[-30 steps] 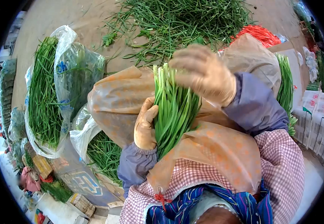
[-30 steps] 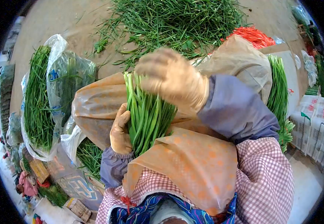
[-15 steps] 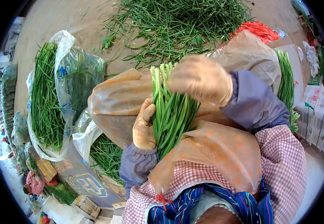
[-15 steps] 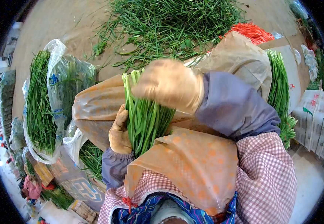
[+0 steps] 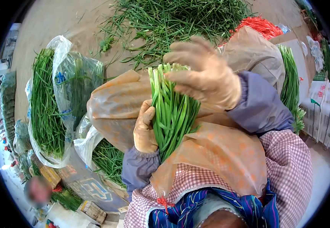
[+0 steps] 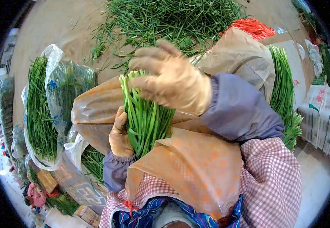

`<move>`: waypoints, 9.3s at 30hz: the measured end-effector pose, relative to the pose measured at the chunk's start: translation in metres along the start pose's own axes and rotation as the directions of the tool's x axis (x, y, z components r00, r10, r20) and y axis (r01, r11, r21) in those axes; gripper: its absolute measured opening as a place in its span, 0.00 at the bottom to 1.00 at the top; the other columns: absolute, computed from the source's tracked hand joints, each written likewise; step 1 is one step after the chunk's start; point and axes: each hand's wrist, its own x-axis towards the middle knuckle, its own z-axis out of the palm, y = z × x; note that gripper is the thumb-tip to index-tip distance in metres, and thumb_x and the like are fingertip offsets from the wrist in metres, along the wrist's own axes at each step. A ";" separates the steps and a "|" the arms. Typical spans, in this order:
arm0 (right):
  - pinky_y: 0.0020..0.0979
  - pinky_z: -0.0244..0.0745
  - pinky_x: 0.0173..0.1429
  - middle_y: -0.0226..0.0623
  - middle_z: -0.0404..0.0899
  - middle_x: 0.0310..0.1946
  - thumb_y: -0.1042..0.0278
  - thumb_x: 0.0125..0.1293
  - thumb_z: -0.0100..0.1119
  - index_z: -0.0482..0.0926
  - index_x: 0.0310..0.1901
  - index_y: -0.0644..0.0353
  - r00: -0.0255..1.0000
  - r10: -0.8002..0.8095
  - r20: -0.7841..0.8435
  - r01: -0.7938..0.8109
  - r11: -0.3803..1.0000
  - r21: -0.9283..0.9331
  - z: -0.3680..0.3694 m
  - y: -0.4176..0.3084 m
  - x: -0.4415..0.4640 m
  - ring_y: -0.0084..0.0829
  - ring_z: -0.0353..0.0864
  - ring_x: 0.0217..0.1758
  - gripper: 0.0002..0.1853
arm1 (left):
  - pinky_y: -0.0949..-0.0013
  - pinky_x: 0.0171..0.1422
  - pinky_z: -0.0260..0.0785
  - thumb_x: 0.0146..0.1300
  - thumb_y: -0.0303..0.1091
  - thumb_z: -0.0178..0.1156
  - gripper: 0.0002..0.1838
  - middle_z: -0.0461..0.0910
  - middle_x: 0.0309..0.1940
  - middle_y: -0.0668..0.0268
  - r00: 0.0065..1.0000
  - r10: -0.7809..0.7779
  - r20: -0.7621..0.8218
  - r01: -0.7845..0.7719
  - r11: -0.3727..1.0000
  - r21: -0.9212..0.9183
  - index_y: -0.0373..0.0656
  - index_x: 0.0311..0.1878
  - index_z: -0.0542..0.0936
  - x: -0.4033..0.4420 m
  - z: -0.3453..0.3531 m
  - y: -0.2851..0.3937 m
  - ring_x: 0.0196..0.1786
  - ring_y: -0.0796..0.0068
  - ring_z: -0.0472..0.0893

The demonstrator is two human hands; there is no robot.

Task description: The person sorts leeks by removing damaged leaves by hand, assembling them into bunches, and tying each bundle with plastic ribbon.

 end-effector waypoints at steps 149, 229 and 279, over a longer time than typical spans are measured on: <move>0.26 0.72 0.30 0.25 0.78 0.24 0.62 0.75 0.52 0.83 0.44 0.57 0.360 0.922 -0.143 -0.455 0.308 0.835 -0.040 0.071 -0.065 0.18 0.76 0.27 0.11 | 0.46 0.68 0.72 0.66 0.42 0.61 0.28 0.80 0.58 0.51 0.939 -0.174 0.296 0.221 0.966 -0.134 0.36 0.65 0.74 -0.007 -0.052 -0.004 0.60 0.53 0.80; 0.31 0.77 0.61 0.30 0.78 0.53 0.65 0.64 0.71 0.69 0.63 0.54 0.652 0.583 0.484 -0.008 -0.634 0.774 0.054 -0.048 -0.015 0.27 0.79 0.56 0.28 | 0.64 0.63 0.71 0.63 0.32 0.64 0.33 0.77 0.57 0.59 0.994 0.089 0.061 -0.107 0.748 0.655 0.35 0.70 0.64 -0.019 0.023 0.008 0.56 0.68 0.78; 0.33 0.74 0.56 0.32 0.77 0.44 0.59 0.54 0.77 0.73 0.60 0.56 0.508 0.851 -0.137 -0.162 0.251 0.954 -0.042 0.046 0.013 0.26 0.76 0.49 0.32 | 0.60 0.70 0.65 0.37 0.48 0.85 0.67 0.65 0.66 0.55 0.851 0.048 0.522 -0.490 0.428 0.760 0.38 0.76 0.53 0.118 0.142 0.022 0.66 0.60 0.70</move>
